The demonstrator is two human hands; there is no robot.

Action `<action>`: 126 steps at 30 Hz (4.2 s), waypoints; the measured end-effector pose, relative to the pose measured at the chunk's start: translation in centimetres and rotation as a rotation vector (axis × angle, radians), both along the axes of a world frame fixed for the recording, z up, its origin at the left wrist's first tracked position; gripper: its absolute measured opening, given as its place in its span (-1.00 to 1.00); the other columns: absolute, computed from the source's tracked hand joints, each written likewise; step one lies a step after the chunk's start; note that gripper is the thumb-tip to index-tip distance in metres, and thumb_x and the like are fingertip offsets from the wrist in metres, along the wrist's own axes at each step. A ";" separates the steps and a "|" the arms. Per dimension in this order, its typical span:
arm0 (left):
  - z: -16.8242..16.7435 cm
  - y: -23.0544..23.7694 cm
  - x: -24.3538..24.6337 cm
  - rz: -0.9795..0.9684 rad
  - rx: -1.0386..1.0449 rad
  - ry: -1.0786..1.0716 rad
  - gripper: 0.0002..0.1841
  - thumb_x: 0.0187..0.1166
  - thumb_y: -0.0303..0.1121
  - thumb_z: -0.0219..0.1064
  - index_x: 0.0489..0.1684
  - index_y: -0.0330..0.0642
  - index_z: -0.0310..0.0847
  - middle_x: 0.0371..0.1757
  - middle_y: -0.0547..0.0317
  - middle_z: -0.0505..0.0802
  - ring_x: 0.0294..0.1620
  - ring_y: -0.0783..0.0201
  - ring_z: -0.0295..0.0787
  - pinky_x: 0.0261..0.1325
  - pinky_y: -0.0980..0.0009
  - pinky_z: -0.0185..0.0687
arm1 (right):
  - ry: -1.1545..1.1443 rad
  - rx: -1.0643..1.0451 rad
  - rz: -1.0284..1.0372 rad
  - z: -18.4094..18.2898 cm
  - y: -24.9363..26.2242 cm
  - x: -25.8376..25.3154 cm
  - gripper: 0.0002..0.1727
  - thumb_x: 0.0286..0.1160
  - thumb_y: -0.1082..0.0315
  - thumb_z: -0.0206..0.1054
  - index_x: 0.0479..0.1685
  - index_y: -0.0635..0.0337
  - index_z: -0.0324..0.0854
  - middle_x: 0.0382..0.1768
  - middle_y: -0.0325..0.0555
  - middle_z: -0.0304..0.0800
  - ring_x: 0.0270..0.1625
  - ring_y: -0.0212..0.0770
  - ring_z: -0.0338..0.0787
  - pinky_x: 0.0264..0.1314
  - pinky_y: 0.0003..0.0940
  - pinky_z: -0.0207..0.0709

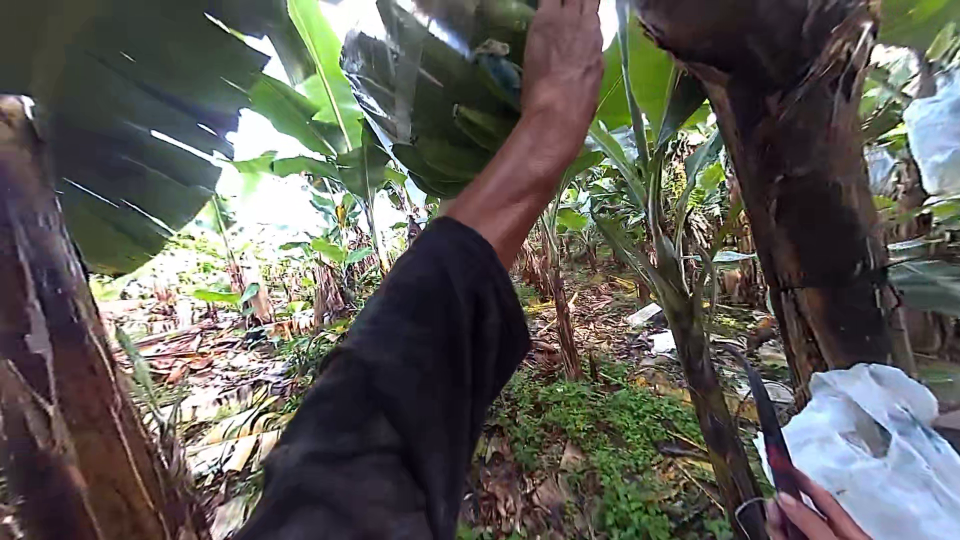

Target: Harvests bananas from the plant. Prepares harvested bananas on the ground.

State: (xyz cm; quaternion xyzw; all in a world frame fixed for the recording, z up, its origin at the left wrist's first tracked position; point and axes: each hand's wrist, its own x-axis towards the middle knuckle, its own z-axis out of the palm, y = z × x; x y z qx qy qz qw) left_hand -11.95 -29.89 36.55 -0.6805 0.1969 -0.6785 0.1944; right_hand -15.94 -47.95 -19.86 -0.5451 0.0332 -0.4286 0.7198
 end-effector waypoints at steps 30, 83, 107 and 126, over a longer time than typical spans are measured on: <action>-0.3 18.4 -5.3 -0.083 0.048 0.183 -0.35 0.02 0.28 0.50 -0.24 -0.16 0.64 -0.34 -0.15 0.76 -0.18 -0.26 0.73 -0.21 -0.39 0.40 | -0.388 -0.979 -0.047 44.1 3.4 9.2 -0.49 0.83 0.14 0.14 0.72 -0.10 0.44 -0.11 -0.14 0.88 -0.27 -0.23 0.83 -0.29 -0.26 0.75; -9.6 19.2 4.6 -0.363 -0.250 0.129 -0.13 0.10 0.23 0.58 0.26 -0.33 0.54 -0.08 -0.33 0.83 -0.16 -0.41 0.83 -0.25 -0.39 0.61 | -0.316 -1.391 -0.725 43.5 1.2 7.6 -0.57 0.76 0.24 0.18 0.56 -0.13 0.58 0.15 0.12 0.86 0.14 0.20 0.86 0.22 0.35 0.63; -77.4 23.8 11.0 0.148 -0.642 2.109 -0.08 -0.13 0.26 0.65 0.36 -0.04 0.61 0.01 -0.01 0.89 0.10 -0.05 0.84 0.17 -0.24 0.70 | 0.982 0.666 0.264 -31.6 18.5 -6.0 -0.64 0.90 0.18 -0.02 0.29 0.26 0.50 -0.37 0.00 0.77 -0.49 -0.15 0.75 -0.52 -0.26 0.68; -84.1 42.2 -8.0 0.488 -1.000 2.141 -0.10 -0.07 0.25 0.59 0.37 -0.04 0.58 -0.17 0.08 0.92 -0.09 0.02 0.90 0.00 -0.16 0.76 | 1.528 0.210 1.291 -40.2 35.2 -2.0 -0.67 0.89 0.10 -0.02 0.25 0.13 0.48 -0.52 -0.15 0.61 -0.67 -0.26 0.58 -0.66 -0.37 0.53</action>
